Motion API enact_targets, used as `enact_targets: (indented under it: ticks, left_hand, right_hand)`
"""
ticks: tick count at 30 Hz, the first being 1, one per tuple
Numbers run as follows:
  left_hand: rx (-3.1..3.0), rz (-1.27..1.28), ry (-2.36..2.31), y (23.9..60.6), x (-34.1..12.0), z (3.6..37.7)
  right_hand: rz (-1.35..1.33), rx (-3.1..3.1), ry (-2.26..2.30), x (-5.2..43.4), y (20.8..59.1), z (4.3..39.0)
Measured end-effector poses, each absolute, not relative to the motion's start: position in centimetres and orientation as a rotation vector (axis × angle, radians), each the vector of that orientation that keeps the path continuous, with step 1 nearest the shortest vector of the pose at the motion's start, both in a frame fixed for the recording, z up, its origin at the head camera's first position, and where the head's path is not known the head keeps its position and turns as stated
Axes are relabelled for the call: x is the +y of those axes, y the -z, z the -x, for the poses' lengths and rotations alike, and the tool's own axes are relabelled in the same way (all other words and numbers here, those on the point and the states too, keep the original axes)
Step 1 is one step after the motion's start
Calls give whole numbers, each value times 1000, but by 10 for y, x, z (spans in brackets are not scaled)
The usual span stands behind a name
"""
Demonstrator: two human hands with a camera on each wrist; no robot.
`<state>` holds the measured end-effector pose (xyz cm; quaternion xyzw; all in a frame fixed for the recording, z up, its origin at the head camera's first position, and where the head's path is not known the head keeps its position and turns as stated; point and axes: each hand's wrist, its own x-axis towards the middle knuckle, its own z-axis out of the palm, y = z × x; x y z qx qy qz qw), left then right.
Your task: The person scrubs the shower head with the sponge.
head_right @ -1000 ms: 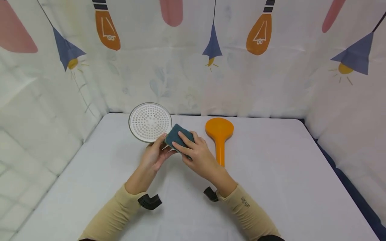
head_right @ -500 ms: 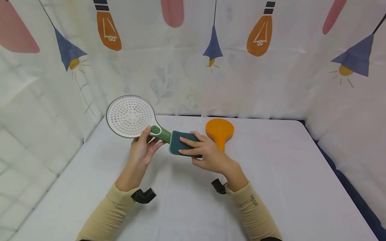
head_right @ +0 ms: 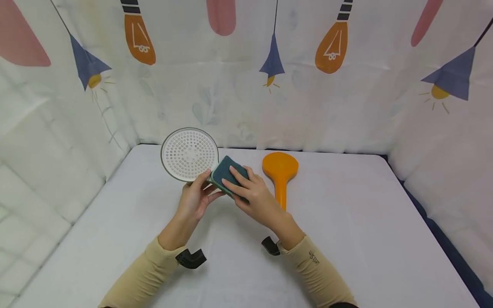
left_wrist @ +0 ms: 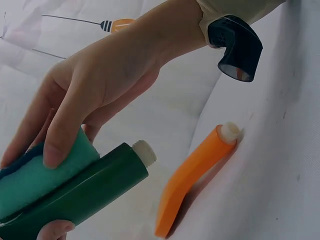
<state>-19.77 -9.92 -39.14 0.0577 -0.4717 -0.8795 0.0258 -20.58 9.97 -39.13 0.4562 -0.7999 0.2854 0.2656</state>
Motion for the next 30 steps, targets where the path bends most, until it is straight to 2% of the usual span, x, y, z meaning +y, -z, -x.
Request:
enact_targets:
  ticks: [11,21,30]
  left_hand:
    - [-1335,-294,2692,381,-110,201]
    - [-1354,-192,2719,376,-113,195]
    - [-1464,-102,2745,384,-102,194]
  right_hand:
    - [-1547,-2208,-761,119,376,203]
    - [-1427,-2264,-1063,137,374,212]
    - [-1268,-2233,-931,115,375,199]
